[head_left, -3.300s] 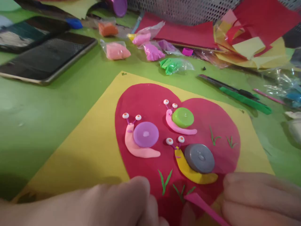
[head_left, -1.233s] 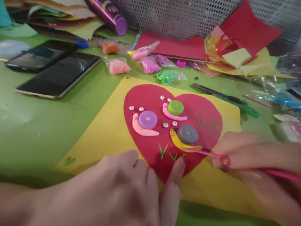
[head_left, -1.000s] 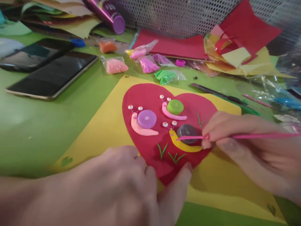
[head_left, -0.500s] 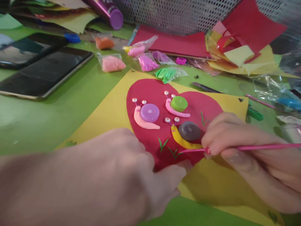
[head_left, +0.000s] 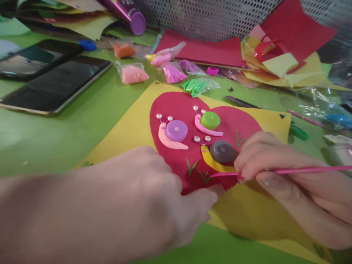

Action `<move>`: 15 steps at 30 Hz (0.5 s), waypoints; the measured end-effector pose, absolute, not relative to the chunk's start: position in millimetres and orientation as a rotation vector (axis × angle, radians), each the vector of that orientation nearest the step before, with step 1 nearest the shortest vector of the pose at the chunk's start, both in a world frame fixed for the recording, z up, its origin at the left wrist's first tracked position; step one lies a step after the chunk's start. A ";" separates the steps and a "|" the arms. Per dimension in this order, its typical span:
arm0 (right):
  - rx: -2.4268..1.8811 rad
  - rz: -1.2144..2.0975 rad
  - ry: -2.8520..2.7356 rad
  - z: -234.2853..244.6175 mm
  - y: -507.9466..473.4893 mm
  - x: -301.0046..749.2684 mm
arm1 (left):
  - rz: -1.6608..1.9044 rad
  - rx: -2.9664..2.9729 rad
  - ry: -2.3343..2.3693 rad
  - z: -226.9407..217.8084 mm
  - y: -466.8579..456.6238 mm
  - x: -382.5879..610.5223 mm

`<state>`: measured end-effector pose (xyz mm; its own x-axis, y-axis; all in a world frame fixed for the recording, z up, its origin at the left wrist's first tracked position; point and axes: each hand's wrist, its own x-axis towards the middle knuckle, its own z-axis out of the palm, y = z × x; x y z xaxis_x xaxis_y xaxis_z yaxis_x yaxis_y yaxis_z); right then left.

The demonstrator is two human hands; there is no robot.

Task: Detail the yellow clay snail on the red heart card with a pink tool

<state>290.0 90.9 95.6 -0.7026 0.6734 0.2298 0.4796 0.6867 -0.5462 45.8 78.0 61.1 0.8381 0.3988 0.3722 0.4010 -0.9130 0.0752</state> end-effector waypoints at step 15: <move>-0.854 0.713 -2.447 93.2 89.7 292.6 | -0.641 -3.037 -0.652 62.8 77.5 47.1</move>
<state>292.6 89.7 93.2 -0.7070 0.6655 0.2391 0.4330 0.6747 -0.5977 47.1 77.5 62.8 0.8339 0.3997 0.3805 0.3876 -0.9150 0.1119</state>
